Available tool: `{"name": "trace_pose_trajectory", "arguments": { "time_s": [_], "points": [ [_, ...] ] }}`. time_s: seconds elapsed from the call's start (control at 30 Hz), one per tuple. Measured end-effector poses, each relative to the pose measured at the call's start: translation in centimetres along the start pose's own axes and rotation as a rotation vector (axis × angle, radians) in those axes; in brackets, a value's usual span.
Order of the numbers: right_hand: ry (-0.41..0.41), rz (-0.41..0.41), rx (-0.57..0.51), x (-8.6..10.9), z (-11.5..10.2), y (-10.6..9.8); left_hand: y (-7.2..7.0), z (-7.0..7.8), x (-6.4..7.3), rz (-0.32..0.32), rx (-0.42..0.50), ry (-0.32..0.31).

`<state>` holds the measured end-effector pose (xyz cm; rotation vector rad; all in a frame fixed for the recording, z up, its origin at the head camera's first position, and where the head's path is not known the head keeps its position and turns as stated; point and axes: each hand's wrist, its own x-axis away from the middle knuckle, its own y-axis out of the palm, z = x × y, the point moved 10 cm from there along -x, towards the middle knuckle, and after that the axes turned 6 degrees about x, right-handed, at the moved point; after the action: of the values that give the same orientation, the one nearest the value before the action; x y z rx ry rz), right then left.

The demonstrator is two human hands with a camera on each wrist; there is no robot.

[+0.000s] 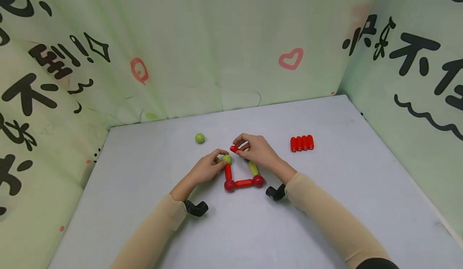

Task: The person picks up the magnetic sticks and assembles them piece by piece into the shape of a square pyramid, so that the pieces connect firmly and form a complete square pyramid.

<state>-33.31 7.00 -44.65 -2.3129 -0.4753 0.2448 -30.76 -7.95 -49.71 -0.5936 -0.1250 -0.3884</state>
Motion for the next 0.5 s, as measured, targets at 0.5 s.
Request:
{"name": "trace_pose_trajectory", "arguments": {
  "time_s": [0.5],
  "points": [
    [-0.011,-0.068,0.069,0.2,0.6,2.0,0.1,-0.1,0.1,-0.015,0.012,-0.015]
  ]
}}
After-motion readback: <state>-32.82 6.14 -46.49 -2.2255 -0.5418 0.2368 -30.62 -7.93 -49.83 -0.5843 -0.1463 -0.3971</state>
